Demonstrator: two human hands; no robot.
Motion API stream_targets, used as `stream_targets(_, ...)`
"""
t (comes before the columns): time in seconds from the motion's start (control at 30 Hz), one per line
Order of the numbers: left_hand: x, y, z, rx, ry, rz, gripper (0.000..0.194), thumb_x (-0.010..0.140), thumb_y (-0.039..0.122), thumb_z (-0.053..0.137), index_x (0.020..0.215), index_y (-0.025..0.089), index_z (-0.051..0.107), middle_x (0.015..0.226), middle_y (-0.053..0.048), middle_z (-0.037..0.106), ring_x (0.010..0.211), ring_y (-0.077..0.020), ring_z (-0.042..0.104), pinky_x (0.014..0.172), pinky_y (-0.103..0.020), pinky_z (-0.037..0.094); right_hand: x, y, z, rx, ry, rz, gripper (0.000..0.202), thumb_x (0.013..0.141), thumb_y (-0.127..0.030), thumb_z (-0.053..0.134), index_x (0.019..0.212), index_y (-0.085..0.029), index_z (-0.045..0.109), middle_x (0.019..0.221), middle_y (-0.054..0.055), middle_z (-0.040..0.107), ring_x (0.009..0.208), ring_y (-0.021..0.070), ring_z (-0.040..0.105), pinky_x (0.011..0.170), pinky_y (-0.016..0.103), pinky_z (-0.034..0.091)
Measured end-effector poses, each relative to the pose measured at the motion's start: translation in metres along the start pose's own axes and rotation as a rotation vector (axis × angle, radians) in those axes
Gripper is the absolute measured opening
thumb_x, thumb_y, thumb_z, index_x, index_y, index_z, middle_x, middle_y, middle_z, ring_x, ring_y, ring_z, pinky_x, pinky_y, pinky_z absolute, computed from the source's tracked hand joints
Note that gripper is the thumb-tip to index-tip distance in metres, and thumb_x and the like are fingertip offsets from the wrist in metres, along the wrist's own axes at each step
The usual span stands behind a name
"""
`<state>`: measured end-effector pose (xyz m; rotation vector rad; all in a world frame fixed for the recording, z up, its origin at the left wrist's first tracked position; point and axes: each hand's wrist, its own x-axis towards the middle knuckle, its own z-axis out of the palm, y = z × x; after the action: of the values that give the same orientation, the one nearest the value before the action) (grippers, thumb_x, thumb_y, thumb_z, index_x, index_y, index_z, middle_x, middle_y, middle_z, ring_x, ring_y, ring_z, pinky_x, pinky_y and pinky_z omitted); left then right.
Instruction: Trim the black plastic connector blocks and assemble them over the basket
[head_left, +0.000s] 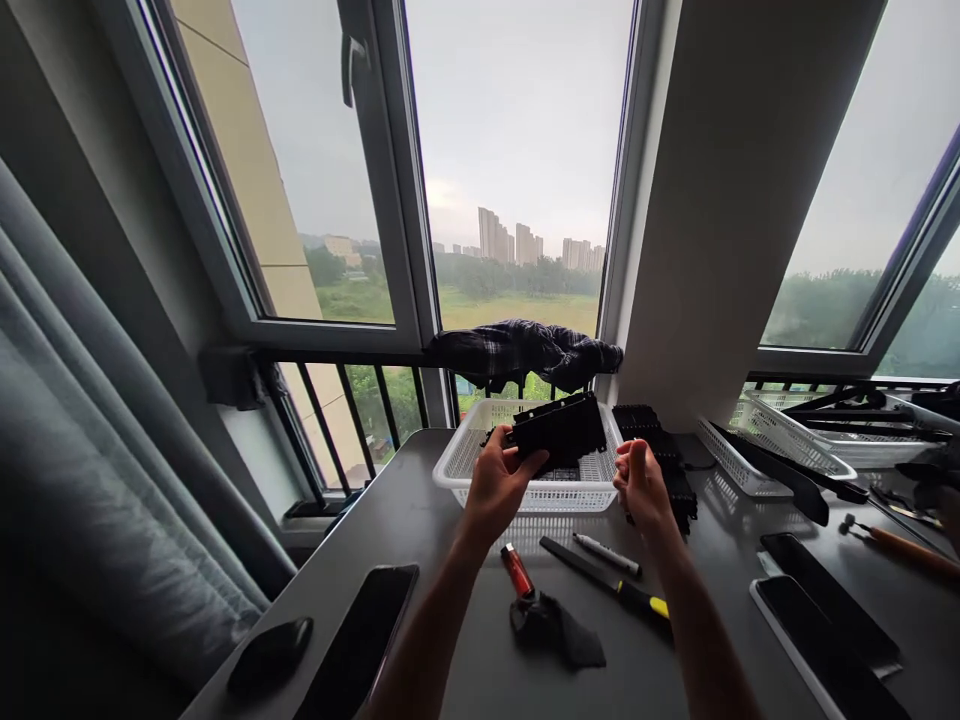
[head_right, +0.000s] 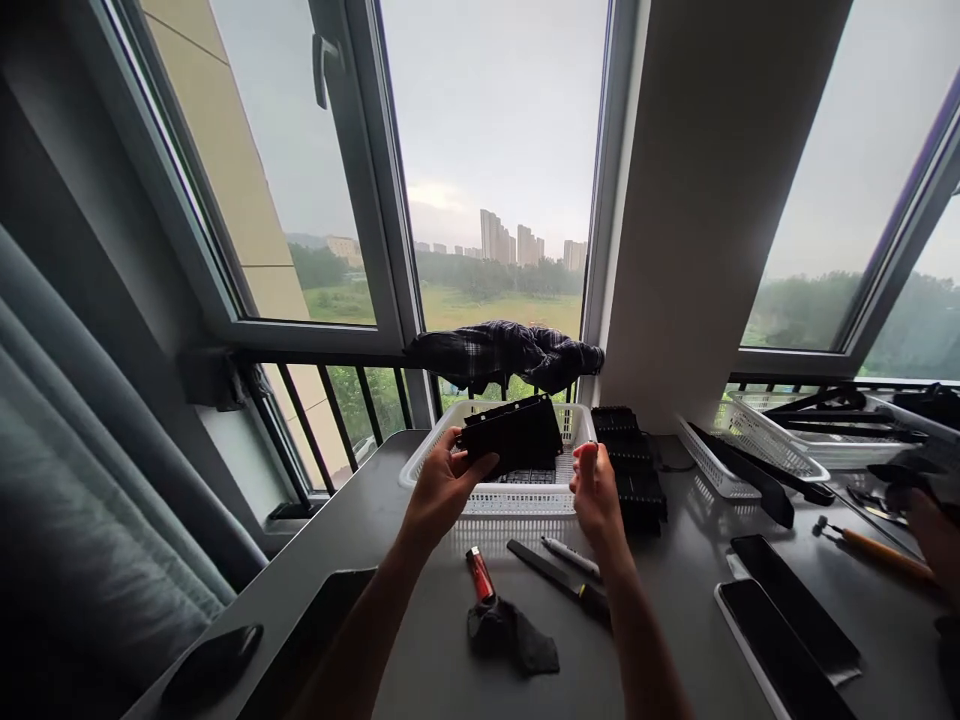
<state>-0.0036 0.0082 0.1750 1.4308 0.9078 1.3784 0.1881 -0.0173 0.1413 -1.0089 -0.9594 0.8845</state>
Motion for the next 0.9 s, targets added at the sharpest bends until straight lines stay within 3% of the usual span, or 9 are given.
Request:
stream_targets(0.17, -0.013, -0.058, -0.005, -0.118, -0.041, -0.148, 0.054, 0.062, 0.040, 0.079, 0.099, 0.019, 0.045, 0.075, -0.002, 0.070, 0.069, -0.0222, 0.071, 0.062, -0.034, 0.058, -0.038, 0.050, -0.023, -0.011, 0.013, 0.034, 0.053, 0.074, -0.077, 0.054, 0.078, -0.024, 0.052, 0.065, -0.003, 0.045, 0.049, 0.0105, 0.038, 0.043, 0.024, 0.030)
stream_targets(0.3, -0.027, -0.107, -0.014, -0.150, 0.002, -0.169, 0.056, 0.060, 0.039, 0.081, 0.098, 0.018, 0.046, 0.076, -0.002, 0.070, 0.069, -0.0206, 0.070, 0.064, -0.033, 0.057, -0.081, 0.096, -0.035, -0.267, 0.018, -0.028, 0.047, 0.079, -0.069, 0.058, 0.074, -0.023, 0.053, 0.065, -0.001, 0.051, 0.057, 0.0153, 0.043, 0.055, 0.027, 0.036)
stream_targets(0.4, -0.036, -0.130, -0.019, -0.137, -0.001, -0.163, 0.054, 0.060, 0.039, 0.080, 0.096, 0.018, 0.046, 0.074, -0.002, 0.070, 0.069, -0.0201, 0.069, 0.067, -0.034, 0.056, -0.109, 0.120, -0.038, -0.443, -0.029, -0.039, 0.036, 0.079, -0.059, 0.065, 0.078, -0.023, 0.061, 0.078, 0.004, 0.061, 0.072, 0.0223, 0.054, 0.068, 0.033, 0.041)
stream_targets(0.57, -0.049, -0.145, -0.026, 0.095, 0.052, -0.005, 0.038, 0.061, 0.033, 0.078, 0.079, 0.019, 0.048, 0.069, 0.001, 0.067, 0.073, -0.0188, 0.067, 0.069, -0.028, 0.052, -0.129, 0.140, -0.042, -0.580, -0.063, -0.088, 0.024, 0.080, -0.042, 0.068, 0.096, -0.024, 0.072, 0.097, 0.009, 0.065, 0.092, 0.0293, 0.058, 0.088, 0.041, 0.041)
stream_targets(0.67, -0.057, -0.149, -0.027, 0.189, 0.047, 0.083, 0.028, 0.065, 0.030, 0.074, 0.071, 0.019, 0.048, 0.080, -0.003, 0.072, 0.084, -0.0214, 0.068, 0.076, -0.031, 0.051, -0.130, 0.147, -0.048, -0.645, -0.045, -0.115, 0.022, 0.080, -0.036, 0.068, 0.097, -0.024, 0.074, 0.097, 0.009, 0.065, 0.095, 0.0305, 0.058, 0.091, 0.042, 0.040)
stream_targets(0.77, -0.062, -0.155, -0.025, 0.204, -0.024, 0.151, 0.023, 0.070, 0.027, 0.069, 0.067, 0.020, 0.047, 0.097, -0.008, 0.074, 0.096, -0.0245, 0.068, 0.084, -0.038, 0.051, -0.131, 0.148, -0.052, -0.738, 0.000, -0.146, 0.022, 0.082, -0.035, 0.064, 0.096, -0.022, 0.074, 0.096, 0.011, 0.066, 0.098, 0.0310, 0.057, 0.092, 0.043, 0.040)
stream_targets(0.9, -0.065, -0.162, -0.023, 0.276, -0.065, 0.272, 0.012, 0.075, 0.015, 0.058, 0.066, 0.020, 0.050, 0.101, -0.009, 0.074, 0.108, -0.0261, 0.066, 0.082, -0.039, 0.054, -0.129, 0.142, -0.051, -0.778, 0.076, -0.224, 0.031, 0.086, -0.043, 0.056, 0.094, -0.019, 0.074, 0.097, 0.012, 0.067, 0.100, 0.0297, 0.055, 0.094, 0.042, 0.040)
